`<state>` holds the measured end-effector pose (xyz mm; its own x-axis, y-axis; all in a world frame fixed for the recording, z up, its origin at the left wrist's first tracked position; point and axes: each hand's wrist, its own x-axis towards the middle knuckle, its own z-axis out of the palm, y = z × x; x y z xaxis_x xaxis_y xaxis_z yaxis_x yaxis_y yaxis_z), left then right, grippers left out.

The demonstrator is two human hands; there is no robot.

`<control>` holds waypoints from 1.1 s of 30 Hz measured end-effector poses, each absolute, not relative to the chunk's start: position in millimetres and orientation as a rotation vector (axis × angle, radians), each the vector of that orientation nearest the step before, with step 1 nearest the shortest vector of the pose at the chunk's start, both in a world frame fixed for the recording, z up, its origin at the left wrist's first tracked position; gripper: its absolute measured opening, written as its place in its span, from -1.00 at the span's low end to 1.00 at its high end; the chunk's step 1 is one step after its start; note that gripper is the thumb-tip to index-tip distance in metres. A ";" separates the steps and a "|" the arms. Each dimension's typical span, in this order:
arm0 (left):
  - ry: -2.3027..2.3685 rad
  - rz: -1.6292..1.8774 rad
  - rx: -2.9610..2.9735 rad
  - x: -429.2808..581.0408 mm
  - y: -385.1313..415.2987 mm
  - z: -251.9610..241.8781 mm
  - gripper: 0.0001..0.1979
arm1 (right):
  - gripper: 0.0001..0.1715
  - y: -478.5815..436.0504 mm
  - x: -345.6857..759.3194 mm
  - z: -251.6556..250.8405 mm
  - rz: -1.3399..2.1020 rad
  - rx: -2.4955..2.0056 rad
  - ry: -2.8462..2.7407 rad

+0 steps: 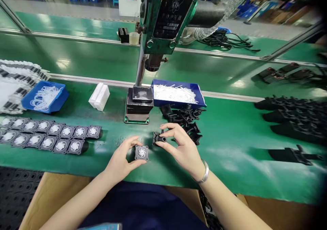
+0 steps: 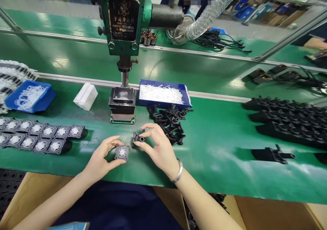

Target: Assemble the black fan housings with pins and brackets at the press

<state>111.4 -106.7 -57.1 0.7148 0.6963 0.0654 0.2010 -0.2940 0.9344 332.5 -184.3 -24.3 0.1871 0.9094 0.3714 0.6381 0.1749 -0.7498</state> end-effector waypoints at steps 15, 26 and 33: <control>0.709 0.594 1.920 109.3 -107.8 -61.1 -0.41 | -0.82 -178.3 292.4 -24.5 0.419 -1.326 -1.794; 0.636 0.548 2.072 105.5 -98.6 -55.2 -0.36 | -0.82 -179.4 288.0 -34.0 0.558 -1.344 -1.716; 0.527 0.657 2.177 107.4 -88.1 -27.7 -0.50 | -0.59 -176.9 308.6 -6.0 0.459 -1.388 -1.827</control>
